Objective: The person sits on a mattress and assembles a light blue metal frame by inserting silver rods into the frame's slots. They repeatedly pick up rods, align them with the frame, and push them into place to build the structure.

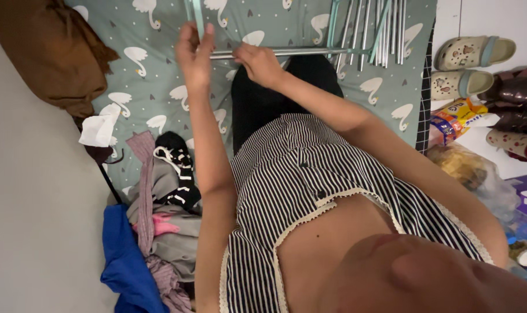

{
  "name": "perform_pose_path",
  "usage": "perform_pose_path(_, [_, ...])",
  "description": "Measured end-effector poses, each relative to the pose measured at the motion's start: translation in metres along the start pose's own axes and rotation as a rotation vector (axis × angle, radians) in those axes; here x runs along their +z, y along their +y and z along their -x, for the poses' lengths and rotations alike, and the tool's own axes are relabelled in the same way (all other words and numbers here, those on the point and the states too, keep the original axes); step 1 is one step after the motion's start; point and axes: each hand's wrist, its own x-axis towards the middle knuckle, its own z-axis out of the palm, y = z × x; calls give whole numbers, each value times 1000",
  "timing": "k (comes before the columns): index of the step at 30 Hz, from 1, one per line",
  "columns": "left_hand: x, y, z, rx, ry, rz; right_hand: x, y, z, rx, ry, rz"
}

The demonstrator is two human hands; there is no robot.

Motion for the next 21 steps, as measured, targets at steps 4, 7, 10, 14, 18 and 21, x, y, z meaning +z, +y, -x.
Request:
perform_pose_path(4, [2,-9,8,10,60,-222,-2,-4,1,-55,38,32])
perform_pose_path(7, [0,-12,14,2,87,-223,-4,-5,0,-42,7,50])
perform_pose_path(10, [-5,-8,19,12,82,-229,-4,-5,-4,-71,-42,72])
perform_pose_path(14, [-14,-2,21,-6,58,-237,-7,-5,-10,4,-141,31])
perform_pose_path(18, [-20,-9,22,-57,70,-202,-15,6,-25,90,-351,-8])
perform_pose_path(21, [-20,-18,27,-64,36,-162,-24,18,-40,170,-512,-80])
